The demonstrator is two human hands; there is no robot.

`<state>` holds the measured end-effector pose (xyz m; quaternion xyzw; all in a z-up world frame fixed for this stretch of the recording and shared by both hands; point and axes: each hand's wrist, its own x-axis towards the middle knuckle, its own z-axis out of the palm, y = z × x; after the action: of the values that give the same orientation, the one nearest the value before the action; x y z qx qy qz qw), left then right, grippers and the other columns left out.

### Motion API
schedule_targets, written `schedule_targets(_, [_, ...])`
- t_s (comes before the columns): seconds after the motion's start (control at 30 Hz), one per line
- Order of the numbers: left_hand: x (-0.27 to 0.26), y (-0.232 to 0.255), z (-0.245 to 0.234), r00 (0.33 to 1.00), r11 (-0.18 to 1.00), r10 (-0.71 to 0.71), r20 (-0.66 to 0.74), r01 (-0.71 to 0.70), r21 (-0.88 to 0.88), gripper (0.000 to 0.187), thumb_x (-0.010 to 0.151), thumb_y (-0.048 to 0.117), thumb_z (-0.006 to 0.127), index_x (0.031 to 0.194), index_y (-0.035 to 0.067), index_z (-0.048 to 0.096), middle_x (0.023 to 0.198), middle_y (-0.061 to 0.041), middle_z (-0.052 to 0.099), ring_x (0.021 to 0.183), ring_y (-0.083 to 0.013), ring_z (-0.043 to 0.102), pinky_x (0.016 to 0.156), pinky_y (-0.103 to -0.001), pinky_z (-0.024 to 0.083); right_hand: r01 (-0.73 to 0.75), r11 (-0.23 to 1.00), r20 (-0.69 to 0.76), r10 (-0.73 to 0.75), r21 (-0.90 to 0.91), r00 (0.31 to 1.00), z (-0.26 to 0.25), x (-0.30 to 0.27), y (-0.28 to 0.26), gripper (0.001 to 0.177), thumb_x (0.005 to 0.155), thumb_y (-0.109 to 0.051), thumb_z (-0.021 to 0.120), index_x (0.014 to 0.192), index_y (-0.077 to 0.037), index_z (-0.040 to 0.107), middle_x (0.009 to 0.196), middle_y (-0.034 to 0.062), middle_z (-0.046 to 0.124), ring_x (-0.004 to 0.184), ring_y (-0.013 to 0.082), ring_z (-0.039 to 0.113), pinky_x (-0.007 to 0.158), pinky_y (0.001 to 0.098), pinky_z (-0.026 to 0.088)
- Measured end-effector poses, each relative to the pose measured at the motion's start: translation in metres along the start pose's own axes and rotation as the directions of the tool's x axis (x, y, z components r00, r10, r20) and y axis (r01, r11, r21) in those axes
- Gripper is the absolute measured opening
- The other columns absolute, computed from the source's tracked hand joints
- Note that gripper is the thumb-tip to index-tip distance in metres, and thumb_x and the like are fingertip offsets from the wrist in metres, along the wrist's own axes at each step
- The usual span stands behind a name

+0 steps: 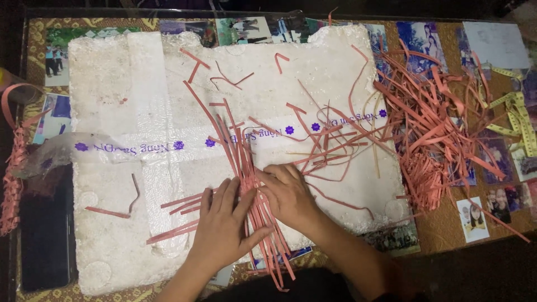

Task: Weaving thin pink plastic strips together on a foam base to create a woven structure.

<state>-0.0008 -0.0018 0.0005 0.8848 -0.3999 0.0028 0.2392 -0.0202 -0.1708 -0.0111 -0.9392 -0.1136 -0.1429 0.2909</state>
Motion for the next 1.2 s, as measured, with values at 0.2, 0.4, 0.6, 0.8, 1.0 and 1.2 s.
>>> schedule_targets(0.2, [0.006,0.008,0.007,0.992,0.989,-0.022,-0.125,0.040,0.145,0.044,0.084,0.032,0.040,0.115,0.002,0.047,0.112,-0.017,0.049,0.105,-0.0313,0.044,0.089,-0.046,0.030,-0.004,0.997,0.034,0.007,-0.082,0.999,-0.002,0.003,-0.005,0.026,0.080,-0.006,0.050,0.106,-0.006,0.054,0.092,0.0079,0.051,0.081,0.0242,0.044,0.071,0.0346,0.039])
schedule_targets(0.4, [0.008,0.014,0.017,0.987,0.972,-0.054,-0.148,0.086,0.219,0.045,0.082,0.029,0.040,0.119,0.004,0.045,0.115,-0.018,0.046,0.108,-0.0331,0.042,0.092,-0.044,0.030,0.009,0.974,-0.064,-0.024,-0.228,0.998,-0.005,0.003,-0.007,0.025,0.077,-0.010,0.051,0.102,-0.012,0.056,0.091,0.0021,0.053,0.078,0.0219,0.045,0.071,0.0348,0.034])
schedule_targets(0.6, [0.007,0.010,0.019,0.989,0.987,-0.006,-0.146,0.028,0.156,0.044,0.084,0.027,0.040,0.117,-0.001,0.045,0.116,-0.021,0.045,0.107,-0.0360,0.043,0.091,-0.045,0.033,0.009,0.959,-0.073,-0.031,-0.284,0.997,-0.007,0.002,-0.008,0.019,0.080,-0.015,0.049,0.097,-0.012,0.058,0.090,0.0003,0.055,0.078,0.0205,0.046,0.066,0.0339,0.030])
schedule_targets(0.8, [-0.001,0.015,0.016,0.986,0.985,0.013,-0.165,0.016,0.174,0.043,0.083,0.028,0.042,0.115,-0.001,0.047,0.113,-0.020,0.047,0.105,-0.0357,0.045,0.089,-0.045,0.035,0.004,0.954,-0.069,-0.025,-0.299,0.997,-0.012,-0.002,-0.019,0.019,0.078,-0.017,0.052,0.095,-0.014,0.058,0.090,-0.0025,0.056,0.077,0.0190,0.047,0.066,0.0331,0.031])
schedule_targets(1.0, [-0.007,0.016,0.014,0.993,0.986,-0.009,-0.121,0.028,0.162,0.044,0.084,0.028,0.040,0.116,-0.002,0.046,0.113,-0.020,0.048,0.106,-0.0352,0.043,0.090,-0.045,0.034,0.014,0.967,-0.061,-0.030,-0.255,0.998,-0.005,-0.008,-0.018,0.020,0.076,-0.016,0.056,0.096,-0.015,0.058,0.089,-0.0024,0.056,0.076,0.0190,0.046,0.064,0.0324,0.030])
schedule_targets(1.2, [-0.004,0.015,0.015,0.996,0.971,-0.016,-0.082,0.035,0.235,0.046,0.084,0.030,0.035,0.121,0.004,0.043,0.114,-0.016,0.046,0.107,-0.0317,0.041,0.091,-0.044,0.031,0.029,0.963,-0.066,-0.048,-0.268,0.997,-0.008,-0.007,-0.020,0.020,0.078,-0.011,0.052,0.097,-0.013,0.058,0.090,-0.0010,0.055,0.077,0.0194,0.046,0.064,0.0320,0.030])
